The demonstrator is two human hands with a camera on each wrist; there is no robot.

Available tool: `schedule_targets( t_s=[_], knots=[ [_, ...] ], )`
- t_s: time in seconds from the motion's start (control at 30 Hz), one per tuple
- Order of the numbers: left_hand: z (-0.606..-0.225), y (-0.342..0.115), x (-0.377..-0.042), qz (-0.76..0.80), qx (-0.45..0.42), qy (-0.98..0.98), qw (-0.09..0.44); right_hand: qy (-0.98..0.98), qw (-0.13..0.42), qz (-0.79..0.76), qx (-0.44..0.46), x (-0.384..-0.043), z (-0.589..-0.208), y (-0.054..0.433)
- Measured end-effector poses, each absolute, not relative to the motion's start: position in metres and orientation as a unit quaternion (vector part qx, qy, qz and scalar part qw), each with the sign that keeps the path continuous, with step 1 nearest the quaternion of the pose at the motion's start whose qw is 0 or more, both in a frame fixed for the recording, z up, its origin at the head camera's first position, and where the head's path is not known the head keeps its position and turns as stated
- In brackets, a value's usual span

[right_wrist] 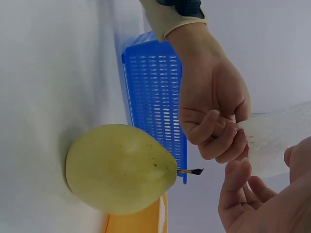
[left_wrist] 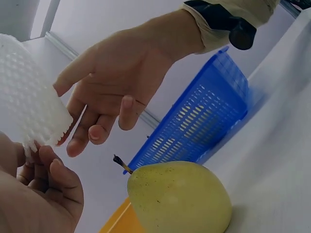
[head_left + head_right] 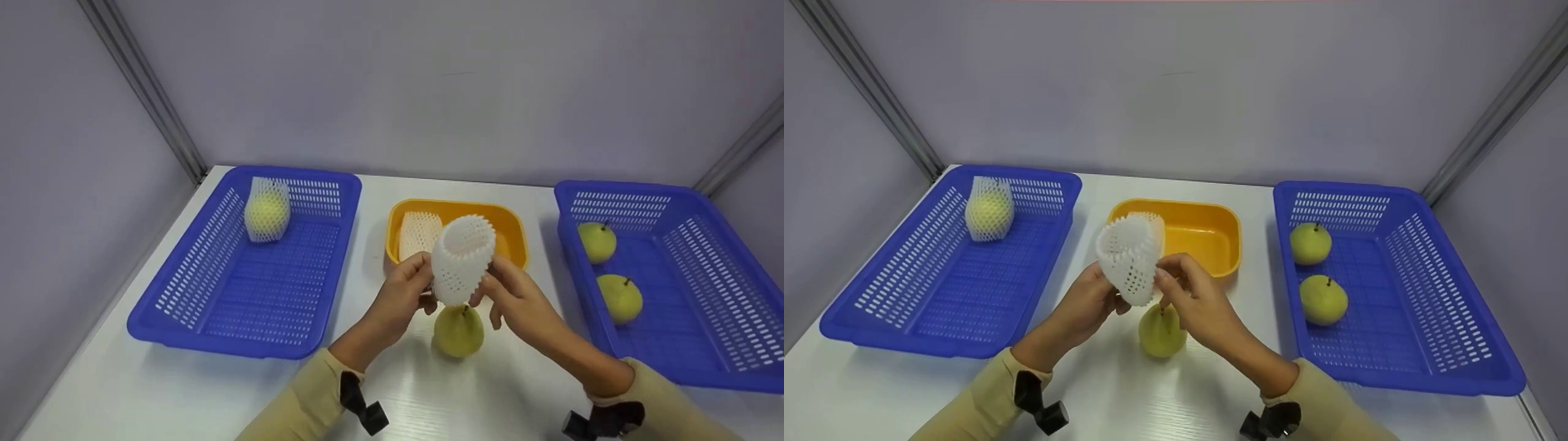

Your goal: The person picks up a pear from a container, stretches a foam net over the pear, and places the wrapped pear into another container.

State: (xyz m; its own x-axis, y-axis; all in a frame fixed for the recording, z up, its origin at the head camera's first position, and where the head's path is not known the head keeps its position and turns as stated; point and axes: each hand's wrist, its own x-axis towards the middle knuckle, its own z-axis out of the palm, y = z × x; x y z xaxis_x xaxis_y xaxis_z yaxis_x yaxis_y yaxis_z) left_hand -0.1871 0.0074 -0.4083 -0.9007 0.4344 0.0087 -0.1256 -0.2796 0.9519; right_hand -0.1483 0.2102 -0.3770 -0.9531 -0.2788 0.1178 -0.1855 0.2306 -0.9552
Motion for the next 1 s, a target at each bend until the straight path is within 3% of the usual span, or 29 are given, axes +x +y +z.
schedule_targets(
  t_s=[0.2,0.4,0.6,1.0],
  knots=[
    [-0.408,0.008,-0.186,0.763,0.142,0.615,0.141,0.726,0.131,-0.670,-0.080,-0.148,-0.375,0.211],
    [-0.407,0.008,-0.185,0.766,0.147,0.610,0.144,0.677,0.174,-0.713,-0.047,-0.152,-0.372,0.211],
    [-0.408,0.009,-0.184,0.770,0.146,0.602,0.150,0.681,0.187,-0.707,-0.017,-0.152,-0.372,0.212],
    [-0.419,0.003,-0.179,0.747,0.155,0.627,0.155,0.734,0.150,-0.662,-0.019,-0.148,-0.387,0.227]
  ],
)
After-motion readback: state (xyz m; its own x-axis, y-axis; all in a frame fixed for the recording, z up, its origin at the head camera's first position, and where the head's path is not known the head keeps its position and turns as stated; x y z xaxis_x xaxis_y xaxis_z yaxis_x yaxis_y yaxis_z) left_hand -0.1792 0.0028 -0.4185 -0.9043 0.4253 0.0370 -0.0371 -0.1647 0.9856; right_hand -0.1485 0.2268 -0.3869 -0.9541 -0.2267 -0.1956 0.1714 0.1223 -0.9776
